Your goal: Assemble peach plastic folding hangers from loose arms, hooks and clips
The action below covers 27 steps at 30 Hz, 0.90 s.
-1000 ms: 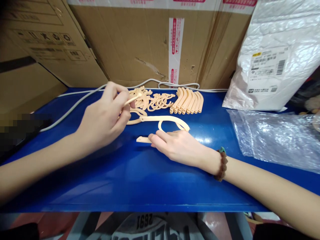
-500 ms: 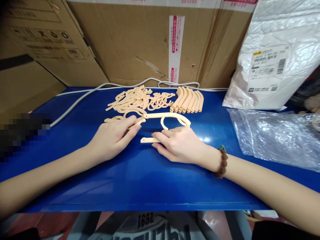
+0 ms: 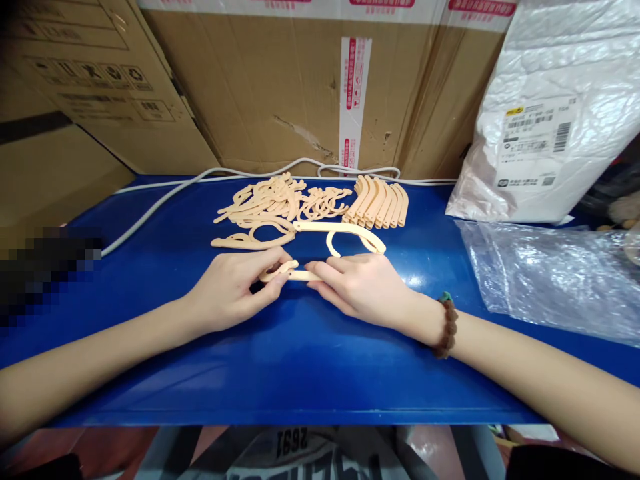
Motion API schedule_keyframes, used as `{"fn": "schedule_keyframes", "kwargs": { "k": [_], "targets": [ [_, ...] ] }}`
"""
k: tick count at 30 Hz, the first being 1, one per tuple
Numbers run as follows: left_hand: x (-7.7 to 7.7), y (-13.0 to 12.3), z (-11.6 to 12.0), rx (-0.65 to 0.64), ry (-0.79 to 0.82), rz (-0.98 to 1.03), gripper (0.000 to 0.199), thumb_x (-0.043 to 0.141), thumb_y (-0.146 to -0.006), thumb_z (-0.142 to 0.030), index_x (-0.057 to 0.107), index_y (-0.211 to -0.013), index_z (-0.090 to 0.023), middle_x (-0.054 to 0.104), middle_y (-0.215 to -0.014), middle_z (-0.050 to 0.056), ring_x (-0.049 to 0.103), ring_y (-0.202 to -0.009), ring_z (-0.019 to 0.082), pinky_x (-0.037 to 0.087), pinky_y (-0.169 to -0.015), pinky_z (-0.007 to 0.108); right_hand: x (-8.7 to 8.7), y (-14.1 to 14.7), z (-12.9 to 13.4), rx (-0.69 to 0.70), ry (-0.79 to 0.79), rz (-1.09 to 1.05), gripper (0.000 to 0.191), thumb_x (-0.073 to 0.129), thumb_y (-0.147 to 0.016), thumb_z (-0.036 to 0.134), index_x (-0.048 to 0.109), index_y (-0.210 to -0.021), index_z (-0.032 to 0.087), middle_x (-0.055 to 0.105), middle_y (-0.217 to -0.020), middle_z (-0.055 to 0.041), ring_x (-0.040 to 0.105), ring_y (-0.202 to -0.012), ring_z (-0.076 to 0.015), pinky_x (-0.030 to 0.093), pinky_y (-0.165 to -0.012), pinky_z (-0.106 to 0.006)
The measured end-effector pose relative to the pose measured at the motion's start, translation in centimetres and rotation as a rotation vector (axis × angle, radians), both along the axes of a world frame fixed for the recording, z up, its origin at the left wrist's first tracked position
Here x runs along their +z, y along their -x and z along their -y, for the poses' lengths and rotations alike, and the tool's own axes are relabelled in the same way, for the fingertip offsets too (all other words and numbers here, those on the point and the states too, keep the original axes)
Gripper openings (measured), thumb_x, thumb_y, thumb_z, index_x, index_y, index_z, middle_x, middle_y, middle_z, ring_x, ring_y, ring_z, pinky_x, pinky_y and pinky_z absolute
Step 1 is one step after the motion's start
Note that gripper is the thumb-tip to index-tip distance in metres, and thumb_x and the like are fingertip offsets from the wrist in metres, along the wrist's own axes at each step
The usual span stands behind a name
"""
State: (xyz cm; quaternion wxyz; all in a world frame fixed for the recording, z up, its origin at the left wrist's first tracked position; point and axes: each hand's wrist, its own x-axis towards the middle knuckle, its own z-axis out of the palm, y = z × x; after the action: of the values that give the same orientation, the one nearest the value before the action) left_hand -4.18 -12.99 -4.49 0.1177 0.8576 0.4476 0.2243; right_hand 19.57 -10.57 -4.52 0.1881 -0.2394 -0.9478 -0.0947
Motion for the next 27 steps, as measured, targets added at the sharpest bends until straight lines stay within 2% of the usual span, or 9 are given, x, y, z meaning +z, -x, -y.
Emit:
{"fn": "schedule_keyframes", "kwargs": {
  "k": [4, 9, 14, 18, 22, 27],
  "targets": [
    [-0.36, 0.2, -0.14, -0.081, 0.053, -0.032, 0.024, 0.034, -0.098, -0.032, 0.05, -0.086, -0.02, 0.059, -0.071, -0.002, 0.054, -0.061, 0.014, 0.03, -0.055, 0.027, 0.13, 0.01, 0.01, 0.002, -0.031, 0.012, 0.029, 0.045, -0.103, 0.032, 0.067, -0.113, 0.016, 0.075, -0.09, -0.0013, 0.069, -0.072, -0.014, 0.045, -0.064, -0.027],
    [-0.51, 0.34, -0.22, -0.056, 0.05, -0.057, 0.024, 0.033, -0.099, -0.033, 0.05, -0.087, -0.021, 0.059, -0.072, -0.002, 0.054, -0.062, 0.015, 0.029, -0.055, 0.028, 0.22, 0.08, 0.0, 0.013, -0.064, 0.012, 0.03, 0.044, -0.103, 0.032, 0.068, -0.112, 0.015, 0.073, -0.083, -0.0009, 0.067, -0.067, -0.0137, 0.043, -0.062, -0.027],
    [-0.45, 0.43, -0.45, -0.097, 0.062, -0.047, 0.026, 0.032, -0.099, -0.034, 0.05, -0.087, -0.02, 0.058, -0.069, -0.003, 0.054, -0.059, 0.014, 0.028, -0.053, 0.027, 0.14, 0.07, -0.03, 0.017, -0.071, -0.003, 0.031, 0.044, -0.103, 0.031, 0.067, -0.114, 0.014, 0.073, -0.084, -0.001, 0.068, -0.069, -0.014, 0.043, -0.062, -0.026],
    [-0.37, 0.53, -0.5, -0.134, 0.03, -0.061, 0.025, 0.032, -0.099, -0.031, 0.05, -0.087, -0.02, 0.059, -0.069, -0.003, 0.054, -0.057, 0.013, 0.028, -0.053, 0.026, 0.06, -0.01, 0.05, 0.024, -0.061, 0.017, 0.029, 0.045, -0.103, 0.03, 0.065, -0.117, 0.014, 0.073, -0.084, -0.0001, 0.066, -0.063, -0.0121, 0.041, -0.057, -0.026],
    [-0.28, 0.63, -0.52, -0.139, -0.015, -0.138, 0.03, 0.032, -0.102, -0.038, 0.051, -0.089, -0.019, 0.063, -0.073, -0.001, 0.058, -0.059, 0.015, 0.031, -0.053, 0.026, 0.15, -0.06, 0.1, 0.022, -0.072, 0.036, 0.03, 0.042, -0.104, 0.03, 0.065, -0.115, 0.014, 0.072, -0.082, -0.0003, 0.063, -0.059, -0.011, 0.038, -0.055, -0.026],
    [-0.39, 0.82, -0.76, -0.138, -0.125, -0.266, 0.046, 0.018, -0.106, -0.044, 0.054, -0.094, -0.018, 0.068, -0.075, 0.002, 0.064, -0.058, 0.019, 0.031, -0.049, 0.027, 0.31, 0.0, 0.04, 0.016, -0.094, 0.046, 0.029, 0.042, -0.104, 0.03, 0.065, -0.111, 0.015, 0.072, -0.079, 0.0, 0.063, -0.057, -0.0115, 0.036, -0.054, -0.027]
  ]
}}
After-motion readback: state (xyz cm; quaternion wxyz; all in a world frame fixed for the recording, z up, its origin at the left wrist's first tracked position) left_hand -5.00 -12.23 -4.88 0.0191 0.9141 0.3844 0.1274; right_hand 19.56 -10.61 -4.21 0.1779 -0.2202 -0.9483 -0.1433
